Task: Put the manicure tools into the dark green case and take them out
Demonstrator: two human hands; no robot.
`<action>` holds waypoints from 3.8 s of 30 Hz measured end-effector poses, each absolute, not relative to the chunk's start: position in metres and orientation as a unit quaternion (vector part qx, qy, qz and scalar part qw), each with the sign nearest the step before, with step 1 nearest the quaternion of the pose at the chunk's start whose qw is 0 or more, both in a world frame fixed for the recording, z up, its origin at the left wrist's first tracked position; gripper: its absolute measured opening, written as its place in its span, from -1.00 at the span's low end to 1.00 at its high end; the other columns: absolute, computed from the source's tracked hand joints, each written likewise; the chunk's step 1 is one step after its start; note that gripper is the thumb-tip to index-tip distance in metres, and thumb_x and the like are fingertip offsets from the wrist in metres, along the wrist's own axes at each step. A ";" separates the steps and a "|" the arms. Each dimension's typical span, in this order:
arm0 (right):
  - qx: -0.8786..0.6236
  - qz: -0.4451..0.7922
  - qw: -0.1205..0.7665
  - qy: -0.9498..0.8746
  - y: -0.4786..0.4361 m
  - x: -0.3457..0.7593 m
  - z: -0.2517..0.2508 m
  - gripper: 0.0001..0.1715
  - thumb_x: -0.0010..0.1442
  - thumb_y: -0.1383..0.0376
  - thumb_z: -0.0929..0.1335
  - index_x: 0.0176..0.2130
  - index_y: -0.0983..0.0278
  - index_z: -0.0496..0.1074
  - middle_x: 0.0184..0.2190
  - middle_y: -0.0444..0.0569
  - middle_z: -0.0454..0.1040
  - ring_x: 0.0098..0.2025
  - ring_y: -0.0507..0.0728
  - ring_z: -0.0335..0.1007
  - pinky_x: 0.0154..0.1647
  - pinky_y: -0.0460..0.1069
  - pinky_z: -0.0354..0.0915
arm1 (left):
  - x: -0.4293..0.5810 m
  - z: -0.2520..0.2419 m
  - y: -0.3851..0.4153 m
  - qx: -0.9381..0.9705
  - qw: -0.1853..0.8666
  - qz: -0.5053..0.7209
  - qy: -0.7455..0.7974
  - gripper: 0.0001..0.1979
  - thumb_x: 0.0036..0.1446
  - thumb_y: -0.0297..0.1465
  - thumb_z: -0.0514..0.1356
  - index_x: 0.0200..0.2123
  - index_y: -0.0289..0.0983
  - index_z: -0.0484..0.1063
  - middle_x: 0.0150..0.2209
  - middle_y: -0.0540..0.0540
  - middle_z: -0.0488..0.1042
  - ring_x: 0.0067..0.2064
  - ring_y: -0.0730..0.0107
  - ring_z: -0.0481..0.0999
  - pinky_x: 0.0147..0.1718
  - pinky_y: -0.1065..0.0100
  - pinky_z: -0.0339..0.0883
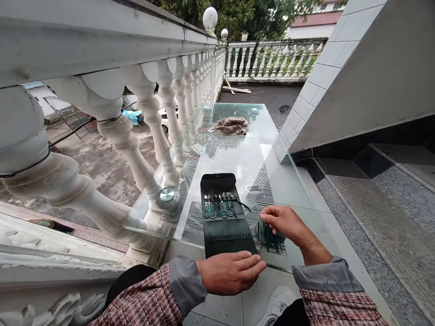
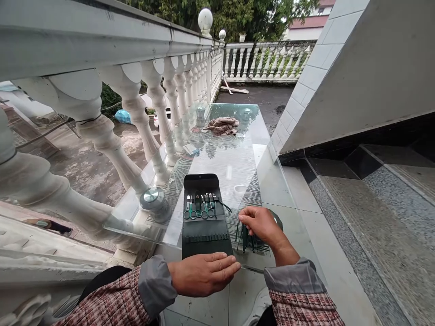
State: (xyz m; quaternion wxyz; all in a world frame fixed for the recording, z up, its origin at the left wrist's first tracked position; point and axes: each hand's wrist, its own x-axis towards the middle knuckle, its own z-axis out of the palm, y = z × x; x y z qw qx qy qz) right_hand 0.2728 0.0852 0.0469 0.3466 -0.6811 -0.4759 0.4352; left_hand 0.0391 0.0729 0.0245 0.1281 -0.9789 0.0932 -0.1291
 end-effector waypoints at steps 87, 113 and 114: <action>-0.638 0.097 0.197 -0.738 0.146 0.200 0.044 -0.65 0.28 0.26 0.14 -0.13 0.26 0.43 -0.22 0.02 0.42 -0.14 0.11 0.29 -0.08 0.00 0.18 | 0.029 0.035 0.100 -0.981 0.029 -0.112 -0.153 -0.56 0.19 -0.08 0.05 -0.18 -0.40 0.31 -0.23 -0.21 0.37 -0.14 0.14 0.36 -0.15 0.20 0.24; -0.727 0.094 0.199 -0.650 0.160 0.180 0.054 -0.80 0.03 0.37 0.25 -0.36 0.25 0.46 -0.39 -0.05 0.43 -0.34 0.07 0.33 -0.33 -0.07 0.12 | 0.029 0.022 0.090 -0.979 0.063 -0.144 -0.127 -0.49 0.20 -0.11 0.04 -0.04 -0.46 0.28 -0.12 -0.32 0.41 -0.08 0.07 0.40 -0.09 0.13 0.23; -0.725 0.090 0.220 -0.647 0.160 0.180 0.056 -0.80 0.03 0.36 0.25 -0.38 0.25 0.46 -0.40 -0.06 0.43 -0.34 0.06 0.33 -0.31 -0.07 0.14 | 0.030 0.021 0.090 -0.979 0.063 -0.142 -0.128 -0.49 0.20 -0.10 0.04 -0.04 -0.46 0.28 -0.11 -0.33 0.41 -0.07 0.07 0.40 -0.08 0.12 0.22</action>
